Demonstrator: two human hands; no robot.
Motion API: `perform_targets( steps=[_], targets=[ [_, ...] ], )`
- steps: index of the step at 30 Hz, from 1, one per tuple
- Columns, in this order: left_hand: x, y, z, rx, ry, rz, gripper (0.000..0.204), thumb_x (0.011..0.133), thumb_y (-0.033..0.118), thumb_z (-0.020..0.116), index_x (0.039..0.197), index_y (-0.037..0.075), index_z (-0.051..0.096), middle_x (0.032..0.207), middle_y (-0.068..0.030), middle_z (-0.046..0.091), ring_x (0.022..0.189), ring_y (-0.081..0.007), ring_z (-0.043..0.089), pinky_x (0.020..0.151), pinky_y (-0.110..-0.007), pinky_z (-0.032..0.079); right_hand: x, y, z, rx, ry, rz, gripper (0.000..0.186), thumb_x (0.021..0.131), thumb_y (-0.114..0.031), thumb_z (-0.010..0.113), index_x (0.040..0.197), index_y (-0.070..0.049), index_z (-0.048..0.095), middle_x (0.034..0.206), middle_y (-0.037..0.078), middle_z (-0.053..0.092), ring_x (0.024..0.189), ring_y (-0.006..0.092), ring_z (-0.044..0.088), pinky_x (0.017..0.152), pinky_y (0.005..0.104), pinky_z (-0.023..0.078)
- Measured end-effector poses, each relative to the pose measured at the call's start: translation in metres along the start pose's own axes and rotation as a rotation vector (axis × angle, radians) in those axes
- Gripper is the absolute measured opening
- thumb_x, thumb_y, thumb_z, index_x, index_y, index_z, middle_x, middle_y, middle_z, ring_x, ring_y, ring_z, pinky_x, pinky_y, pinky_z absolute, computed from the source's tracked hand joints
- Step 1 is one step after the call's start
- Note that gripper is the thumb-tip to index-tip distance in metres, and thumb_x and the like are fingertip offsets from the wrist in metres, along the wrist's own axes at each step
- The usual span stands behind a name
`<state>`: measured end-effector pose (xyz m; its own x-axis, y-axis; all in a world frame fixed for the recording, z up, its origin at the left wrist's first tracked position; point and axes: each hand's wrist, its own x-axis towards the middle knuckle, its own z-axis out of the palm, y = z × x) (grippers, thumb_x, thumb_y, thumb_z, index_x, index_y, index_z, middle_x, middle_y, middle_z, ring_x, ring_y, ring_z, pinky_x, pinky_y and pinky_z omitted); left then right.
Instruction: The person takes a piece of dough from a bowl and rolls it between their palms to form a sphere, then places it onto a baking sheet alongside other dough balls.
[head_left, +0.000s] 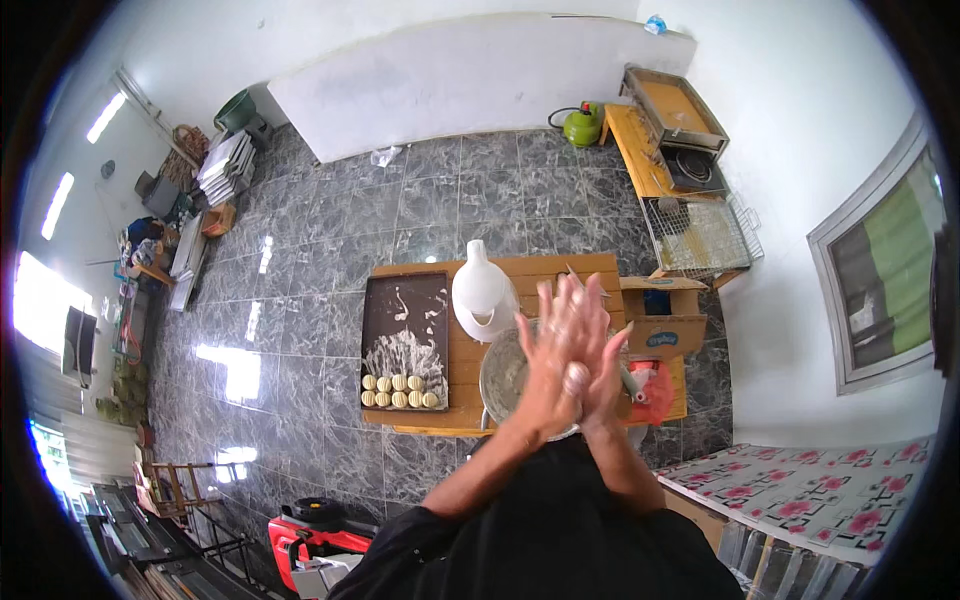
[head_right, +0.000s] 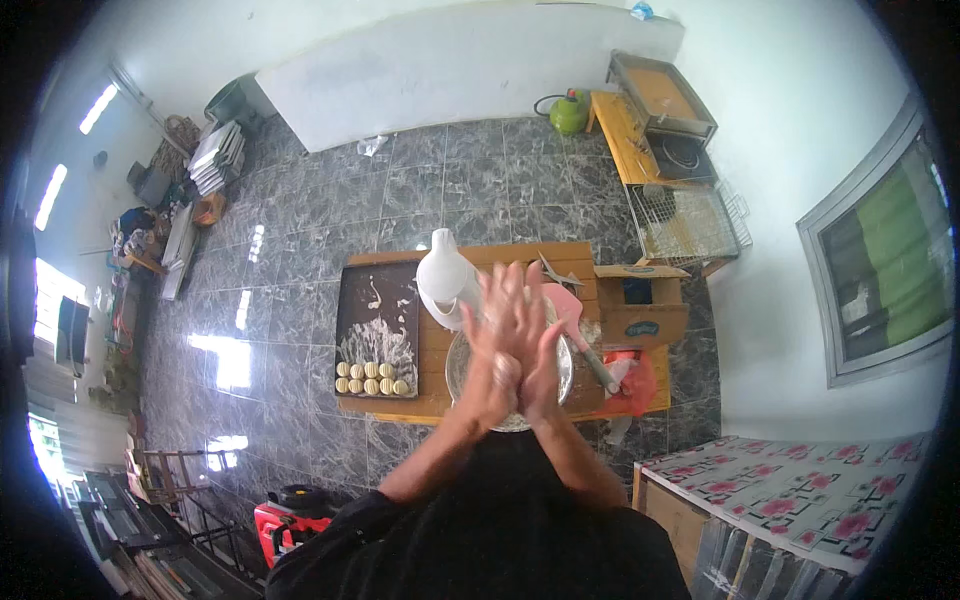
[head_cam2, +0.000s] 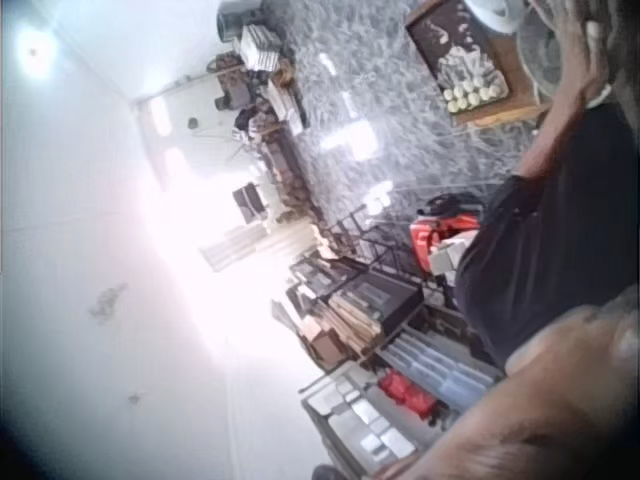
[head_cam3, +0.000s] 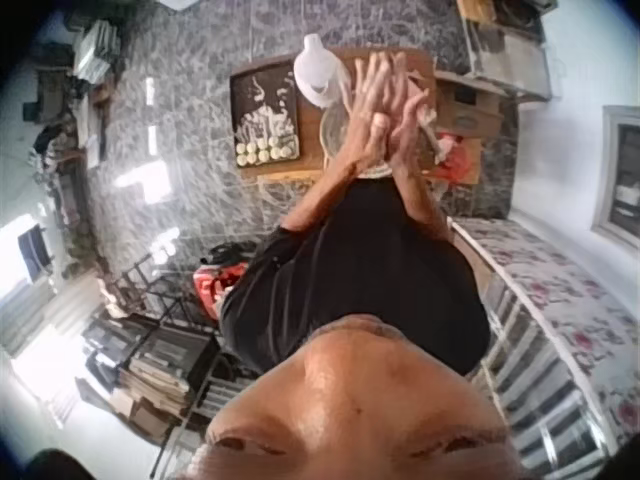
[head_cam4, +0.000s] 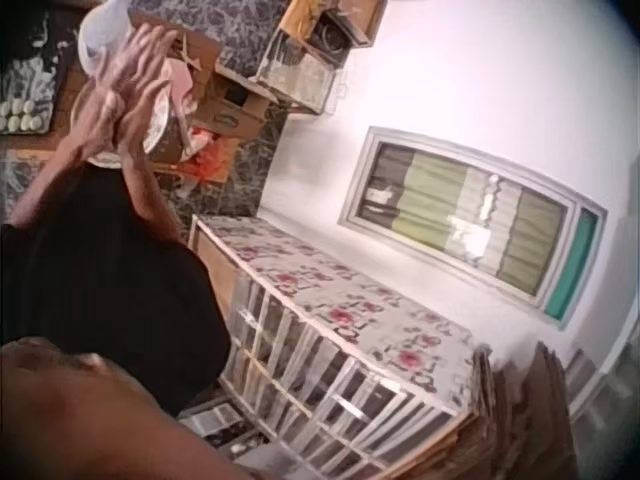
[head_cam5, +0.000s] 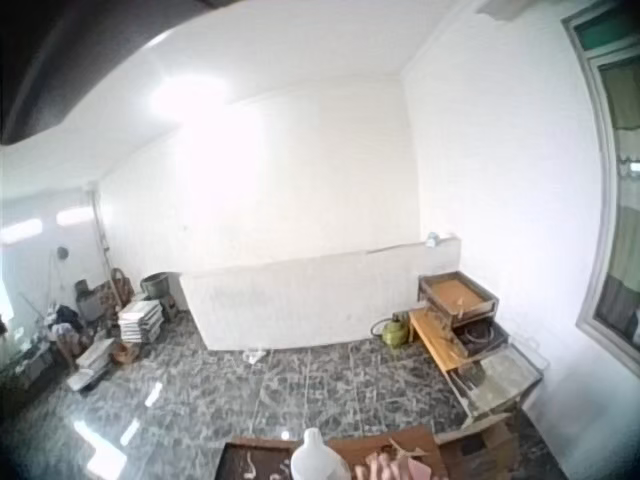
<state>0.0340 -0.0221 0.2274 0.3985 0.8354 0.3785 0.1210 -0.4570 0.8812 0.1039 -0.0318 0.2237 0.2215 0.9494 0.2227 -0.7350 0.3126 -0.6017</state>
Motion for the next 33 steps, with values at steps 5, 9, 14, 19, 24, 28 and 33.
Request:
perform_targets(
  steps=[5, 9, 14, 19, 24, 28, 33],
  targets=[
    [-0.002, -0.005, 0.003, 0.006, 0.178, 0.141, 0.076, 0.1, 0.056, 0.019, 0.152, 0.001, 0.028, 0.16, -0.0242, 0.015, 0.15, -0.039, 0.004, 0.116, -0.054, -0.01, -0.005, 0.007, 0.005, -0.238, -0.205, 0.061, 0.084, 0.096, -0.069, 0.021, 0.158, -0.014, 0.005, 0.165, 0.007, 0.004, 0.151, 0.0268, 0.003, 0.121, 0.0477, 0.003],
    [0.003, -0.004, 0.0, 0.021, 0.094, -0.023, 0.072, 0.101, 0.053, 0.021, 0.153, 0.004, 0.027, 0.161, -0.0201, 0.016, 0.15, -0.0388, 0.002, 0.117, -0.054, -0.008, -0.005, 0.002, -0.006, -0.03, -0.02, -0.013, 0.086, 0.097, -0.069, 0.019, 0.157, -0.011, 0.001, 0.164, 0.009, 0.003, 0.151, 0.0259, 0.003, 0.121, 0.0481, 0.006],
    [0.01, 0.005, 0.001, -0.28, 0.081, 0.096, 0.082, 0.098, 0.062, 0.019, 0.154, 0.003, 0.022, 0.162, -0.0191, 0.013, 0.151, -0.0364, 0.004, 0.118, -0.051, -0.006, -0.005, 0.005, -0.015, -0.471, -0.134, 0.115, 0.085, 0.097, -0.069, 0.02, 0.158, -0.013, 0.0, 0.165, 0.008, 0.003, 0.151, 0.0227, 0.006, 0.121, 0.0434, 0.008],
    [0.01, -0.002, -0.002, -0.13, 0.013, 0.022, 0.078, 0.1, 0.057, 0.017, 0.155, 0.002, 0.021, 0.162, -0.0203, 0.012, 0.151, -0.0335, 0.003, 0.118, -0.051, -0.006, 0.0, 0.0, -0.012, -0.31, -0.026, 0.029, 0.087, 0.095, -0.07, 0.016, 0.156, -0.015, -0.009, 0.164, 0.009, -0.007, 0.151, 0.0275, -0.001, 0.121, 0.045, 0.001],
    [0.008, -0.014, 0.0, -0.095, 0.199, -0.034, 0.082, 0.098, 0.062, 0.015, 0.155, 0.003, 0.016, 0.162, -0.0199, 0.01, 0.151, -0.0354, 0.002, 0.118, -0.05, -0.007, -0.001, 0.003, 0.0, -0.404, -0.257, 0.07, 0.087, 0.095, -0.07, 0.018, 0.156, -0.015, -0.01, 0.164, 0.01, -0.007, 0.151, 0.0274, -0.003, 0.121, 0.0476, 0.004],
    [0.008, -0.013, -0.001, -0.067, -0.01, -0.025, 0.083, 0.098, 0.064, 0.012, 0.156, 0.004, 0.017, 0.163, -0.0182, 0.006, 0.15, -0.0376, -0.002, 0.116, -0.052, -0.011, 0.004, -0.002, -0.003, -0.055, -0.025, -0.009, 0.088, 0.093, -0.072, 0.019, 0.157, -0.017, -0.008, 0.164, 0.007, -0.008, 0.151, 0.0268, -0.004, 0.121, 0.0463, 0.006],
    [0.007, -0.01, -0.002, -0.178, 0.176, 0.069, 0.083, 0.097, 0.064, 0.014, 0.155, 0.005, 0.022, 0.162, -0.021, 0.011, 0.151, -0.0378, 0.001, 0.116, -0.054, -0.009, 0.002, 0.003, -0.008, -0.433, -0.237, 0.126, 0.092, 0.091, -0.076, 0.021, 0.157, -0.019, -0.006, 0.165, 0.005, -0.007, 0.151, 0.0295, -0.002, 0.121, 0.0487, 0.007]
  ],
)
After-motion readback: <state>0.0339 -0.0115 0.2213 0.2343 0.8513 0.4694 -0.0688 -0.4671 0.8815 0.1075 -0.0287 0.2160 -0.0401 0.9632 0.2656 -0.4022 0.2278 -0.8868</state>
